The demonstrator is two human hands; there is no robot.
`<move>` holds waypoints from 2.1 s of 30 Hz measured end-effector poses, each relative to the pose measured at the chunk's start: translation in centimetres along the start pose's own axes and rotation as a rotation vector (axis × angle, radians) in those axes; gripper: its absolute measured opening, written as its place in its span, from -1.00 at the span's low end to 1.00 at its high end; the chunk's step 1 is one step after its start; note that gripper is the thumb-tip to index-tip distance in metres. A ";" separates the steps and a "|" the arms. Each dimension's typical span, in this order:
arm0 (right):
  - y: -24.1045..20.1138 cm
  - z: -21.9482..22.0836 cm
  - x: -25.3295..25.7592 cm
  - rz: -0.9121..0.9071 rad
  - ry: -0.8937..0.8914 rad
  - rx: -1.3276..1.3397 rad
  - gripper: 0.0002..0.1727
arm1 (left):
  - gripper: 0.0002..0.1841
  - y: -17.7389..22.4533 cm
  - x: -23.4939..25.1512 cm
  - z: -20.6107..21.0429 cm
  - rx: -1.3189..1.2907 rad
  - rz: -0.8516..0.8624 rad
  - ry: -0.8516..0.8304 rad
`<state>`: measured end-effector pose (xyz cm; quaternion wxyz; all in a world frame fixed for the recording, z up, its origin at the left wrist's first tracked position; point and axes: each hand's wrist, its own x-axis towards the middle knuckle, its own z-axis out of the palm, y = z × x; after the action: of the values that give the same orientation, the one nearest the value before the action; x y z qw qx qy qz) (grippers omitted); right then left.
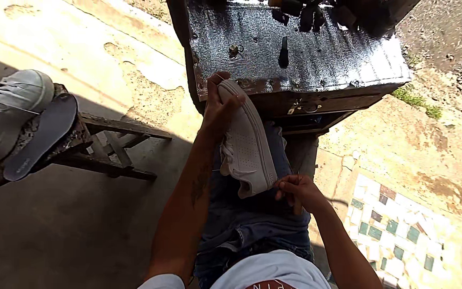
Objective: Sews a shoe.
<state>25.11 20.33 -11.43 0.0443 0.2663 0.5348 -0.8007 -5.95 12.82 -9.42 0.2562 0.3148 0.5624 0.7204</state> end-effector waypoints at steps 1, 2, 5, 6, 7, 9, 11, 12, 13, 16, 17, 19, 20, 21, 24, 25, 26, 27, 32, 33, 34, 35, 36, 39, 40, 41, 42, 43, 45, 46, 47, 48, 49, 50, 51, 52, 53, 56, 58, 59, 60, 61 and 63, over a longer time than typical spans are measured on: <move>0.0 0.0 0.0 -0.002 0.012 -0.007 -0.77 | -0.18 -0.1 0.0 0.0 -0.009 -0.003 -0.001; 0.1 0.1 0.0 -0.003 0.031 -0.011 -0.77 | -0.18 -0.1 0.0 -0.1 -0.015 -0.003 -0.004; 0.4 0.3 -0.2 -0.008 0.078 -0.023 -0.77 | -0.19 -0.4 0.0 -0.3 -0.022 -0.005 -0.010; 0.6 0.3 -0.3 -0.017 0.083 -0.025 -0.77 | -0.20 -0.4 0.0 -0.4 -0.020 -0.005 -0.011; 0.7 0.2 -0.4 -0.027 0.086 -0.029 -0.77 | -0.20 -0.5 0.0 -0.4 -0.017 -0.006 -0.009; 0.9 0.2 -0.5 -0.042 0.082 -0.059 -0.78 | -0.17 -0.6 -0.1 -0.5 -0.002 -0.006 -0.010; 1.1 0.3 -0.6 -0.043 0.076 -0.075 -0.79 | -0.17 -0.8 -0.1 -0.4 0.004 -0.002 -0.006; 1.2 0.4 -0.6 -0.039 0.071 -0.080 -0.79 | -0.18 -0.9 -0.1 -0.4 0.004 0.003 -0.007; 1.3 0.5 -0.6 -0.038 0.067 -0.081 -0.79 | -0.17 -1.1 0.0 -0.5 0.003 0.005 -0.008; 1.4 0.6 -0.4 -0.021 0.067 -0.079 -0.79 | -0.16 -1.1 0.2 -0.4 0.000 -0.002 -0.012; 1.4 0.6 -0.3 -0.012 0.064 -0.073 -0.78 | -0.17 -1.1 0.2 -0.3 -0.002 -0.006 -0.010; 1.6 0.4 -0.3 0.005 0.052 -0.070 -0.78 | -0.18 -1.2 0.1 -0.2 -0.004 -0.011 -0.021; 1.6 0.4 -0.3 0.008 0.041 -0.070 -0.78 | -0.18 -1.2 0.1 -0.2 -0.005 -0.012 -0.025; 1.5 0.3 -0.4 0.002 0.026 -0.064 -0.78 | -0.17 -1.2 0.1 -0.3 -0.013 -0.013 -0.033; -1.5 -1.3 -1.2 -0.176 0.000 0.041 -0.80 | -0.13 -0.4 0.0 -0.4 -0.066 -0.015 -0.098; -3.1 -2.2 -1.5 -0.269 0.029 0.104 -0.81 | -0.13 0.1 -0.2 -0.4 -0.080 -0.012 -0.128; -5.0 -3.0 -2.0 -0.366 0.083 0.164 -0.80 | -0.14 0.7 -0.6 -0.3 -0.072 -0.009 -0.161; -7.0 -3.9 -2.1 -0.466 0.165 0.209 -0.75 | -0.14 1.3 -1.0 -0.2 -0.055 0.001 -0.190; -14.7 -9.9 2.7 -0.681 0.665 0.326 -0.73 | -0.01 3.9 -2.3 0.8 0.080 0.136 -0.358; -15.1 -11.3 4.0 -0.667 0.752 0.308 -0.79 | 0.05 4.1 -2.4 0.8 0.122 0.172 -0.384; -14.7 -12.6 4.9 -0.642 0.842 0.250 -0.82 | 0.14 4.4 -2.6 0.8 0.157 0.196 -0.407; -13.6 -13.9 5.4 -0.606 0.921 0.157 -0.81 | 0.21 4.6 -3.0 0.7 0.193 0.206 -0.413; -12.1 -15.1 5.6 -0.555 0.996 0.051 -0.77 | 0.23 4.9 -3.4 0.6 0.216 0.214 -0.391; -4.8 -17.9 3.9 -0.305 1.161 -0.227 -0.68 | 0.11 4.6 -4.7 0.0 0.198 0.233 -0.225; -1.7 -18.9 2.5 -0.170 1.175 -0.348 -0.63 | 0.05 4.3 -5.1 -0.4 0.140 0.234 -0.167; 1.4 -20.3 0.9 -0.013 1.159 -0.471 -0.60 | 0.02 4.2 -5.5 -0.9 0.098 0.237 -0.107; 3.9 -21.6 -0.5 0.177 1.093 -0.601 -0.59 | -0.01 4.3 -5.7 -1.6 0.066 0.243 -0.071; 5.7 -22.4 -1.7 0.380 0.974 -0.726 -0.58 | -0.04 5.1 -5.7 -2.4 0.053 0.247 -0.052; 6.8 -21.9 -3.3 0.606 0.792 -0.907 -0.43 | -0.10 7.4 -5.6 -3.6 0.047 0.258 -0.029; 6.2 -20.4 -3.4 0.558 0.793 -0.950 -0.40 | -0.13 8.7 -5.4 -3.9 0.050 0.259 -0.007; 5.0 -18.2 -3.1 0.414 0.820 -0.951 -0.42 | -0.14 9.8 -5.0 -4.2 0.057 0.252 0.015; 3.6 -15.6 -2.6 0.198 0.820 -0.896 -0.47 | -0.18 10.6 -4.5 -4.4 0.061 0.241 0.045; 2.3 -12.7 -1.9 -0.044 0.762 -0.769 -0.49 | -0.22 11.2 -4.0 -4.6 0.054 0.229 0.072; 1.2 -9.6 -0.8 -0.265 0.629 -0.593 -0.46 | -0.25 11.8 -3.5 -4.7 0.052 0.214 0.100; 0.5 -6.5 0.2 -0.409 0.399 -0.414 -0.36 | -0.34 12.4 -3.2 -4.6 0.058 0.194 0.129; 0.0 -3.4 1.3 -0.453 0.137 -0.261 -0.14 | -0.43 13.0 -2.9 -4.5 0.069 0.173 0.155; -0.1 -0.7 2.2 -0.421 -0.123 -0.182 0.04 | -0.55 13.6 -2.7 -4.4 0.080 0.163 0.176; 0.3 3.7 2.0 -0.264 -0.686 -0.100 -0.05 | -0.75 14.5 -1.7 -5.3 0.057 0.168 0.232; 0.0 1.8 -1.5 -0.241 -0.754 -0.112 -0.47 | -0.69 14.7 -1.7 -6.1 0.116 0.092 0.286; -0.7 -0.4 -3.7 -0.281 -0.693 -0.148 -0.62 | -0.60 14.4 -2.1 -6.0 0.162 0.030 0.294; -1.7 -2.9 -5.9 -0.334 -0.584 -0.168 -0.68 | -0.49 13.9 -2.5 -5.6 0.226 -0.024 0.268; -2.6 -5.3 -7.9 -0.383 -0.450 -0.184 -0.71 | -0.33 13.1 -2.9 -4.6 0.327 -0.084 0.225; -4.3 -8.8 -10.6 -0.398 -0.161 -0.279 -0.72 | -0.07 10.4 -3.6 -1.7 0.616 -0.277 0.072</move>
<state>35.96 27.68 -5.34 -0.0356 0.0823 0.6767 -0.7308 -4.97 6.70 -0.19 0.2243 0.2726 0.7997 0.4855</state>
